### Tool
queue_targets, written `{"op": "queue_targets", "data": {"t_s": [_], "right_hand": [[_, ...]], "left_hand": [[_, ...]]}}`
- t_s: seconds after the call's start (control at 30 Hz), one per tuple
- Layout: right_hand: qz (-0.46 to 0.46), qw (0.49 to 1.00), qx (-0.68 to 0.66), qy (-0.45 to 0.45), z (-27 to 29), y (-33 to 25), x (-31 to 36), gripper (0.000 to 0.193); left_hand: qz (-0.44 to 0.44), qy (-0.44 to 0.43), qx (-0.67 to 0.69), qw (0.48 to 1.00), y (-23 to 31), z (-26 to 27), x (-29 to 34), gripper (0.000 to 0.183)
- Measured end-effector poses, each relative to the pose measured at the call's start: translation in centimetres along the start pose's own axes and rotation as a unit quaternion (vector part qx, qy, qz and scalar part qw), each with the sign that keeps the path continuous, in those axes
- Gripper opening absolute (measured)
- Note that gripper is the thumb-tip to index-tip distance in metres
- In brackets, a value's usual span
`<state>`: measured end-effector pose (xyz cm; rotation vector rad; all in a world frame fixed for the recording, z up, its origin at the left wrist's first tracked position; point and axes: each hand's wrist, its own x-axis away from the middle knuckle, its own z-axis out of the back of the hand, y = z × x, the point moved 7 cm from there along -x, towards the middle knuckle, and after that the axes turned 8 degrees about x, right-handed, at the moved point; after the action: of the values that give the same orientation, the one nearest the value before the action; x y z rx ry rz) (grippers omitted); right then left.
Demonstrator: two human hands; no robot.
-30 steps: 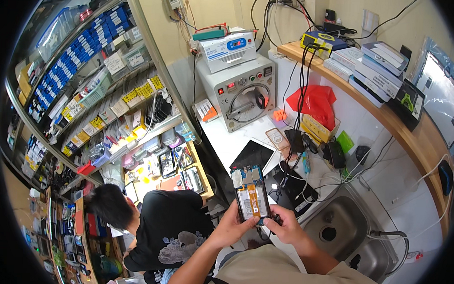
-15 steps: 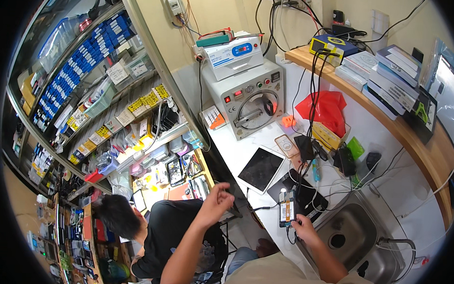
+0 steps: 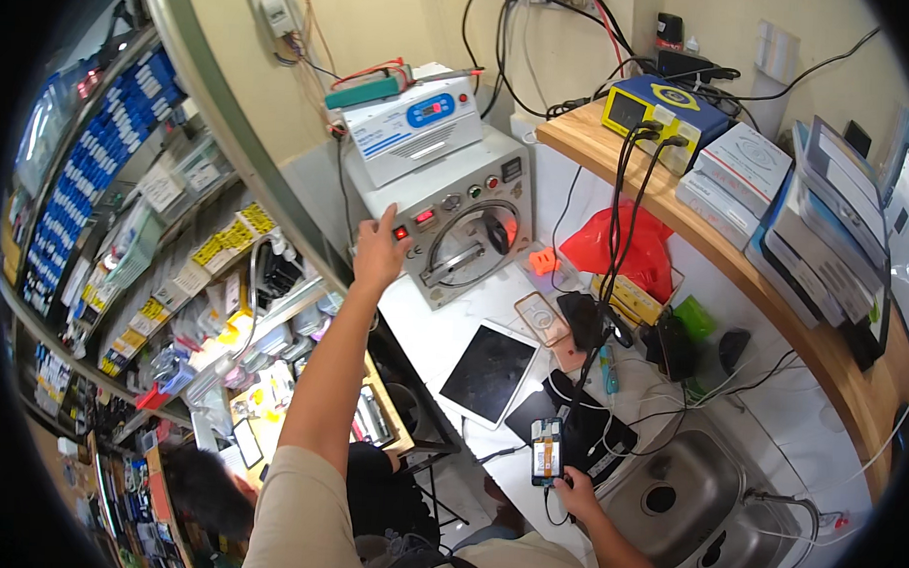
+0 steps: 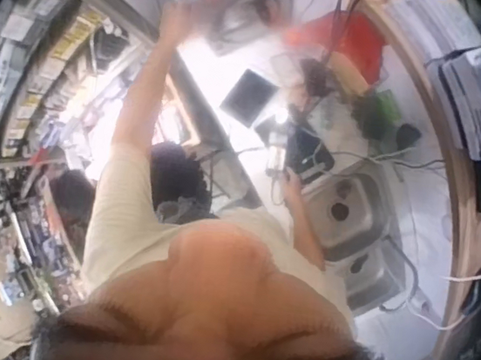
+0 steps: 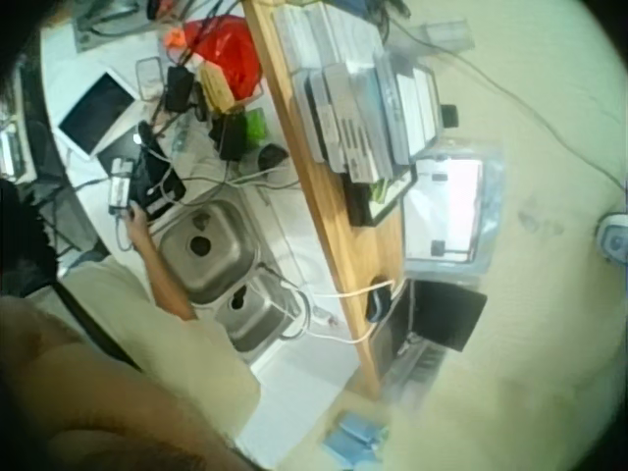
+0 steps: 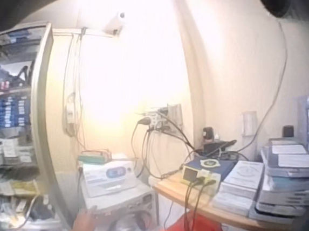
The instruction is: The person unpacks a smartphone battery from bubble wrap, inspects it, and places it on a cluttered workbench. The person then picks up a disassembled smartphone, inspects its internal components, and moves to a different area to connect a cable to a device.
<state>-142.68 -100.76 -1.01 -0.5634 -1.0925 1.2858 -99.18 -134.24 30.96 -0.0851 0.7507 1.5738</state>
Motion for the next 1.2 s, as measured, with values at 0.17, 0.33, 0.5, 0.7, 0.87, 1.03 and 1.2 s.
{"op": "queue_targets", "data": {"t_s": [0.17,0.33,0.5,0.7,0.87,1.03,1.2], "right_hand": [[-0.004,1.000,-0.006,0.006,0.0,1.5,0.4,0.025],[-0.007,1.000,0.002,0.013,-0.7,1.8,-0.7,0.029],[0.007,0.999,0.016,0.042,-1.5,0.6,-0.8,0.024],[0.019,0.997,0.050,0.063,-1.9,0.9,-0.7,0.025],[0.028,0.995,0.052,0.079,-2.4,0.3,-0.2,0.029],[-0.016,0.997,0.048,0.057,-2.6,0.2,-0.1,0.035],[0.007,0.995,0.084,0.058,-2.4,0.7,-0.7,0.037]], "left_hand": [[0.031,0.021,-0.007,0.999,-0.3,-2.4,-1.0,0.082],[0.020,-0.019,0.011,1.000,0.0,-2.7,-0.9,0.095],[0.033,-0.002,0.036,0.999,-0.3,-3.0,-0.7,0.098],[0.039,-0.005,0.040,0.998,0.2,-2.8,-0.8,0.097],[0.053,-0.029,0.047,0.997,0.2,-2.3,-0.7,0.089],[-0.110,0.097,-0.213,0.966,5.7,0.1,-2.9,0.070],[-0.182,0.008,-0.019,0.983,9.3,-3.0,-10.8,0.052]]}}
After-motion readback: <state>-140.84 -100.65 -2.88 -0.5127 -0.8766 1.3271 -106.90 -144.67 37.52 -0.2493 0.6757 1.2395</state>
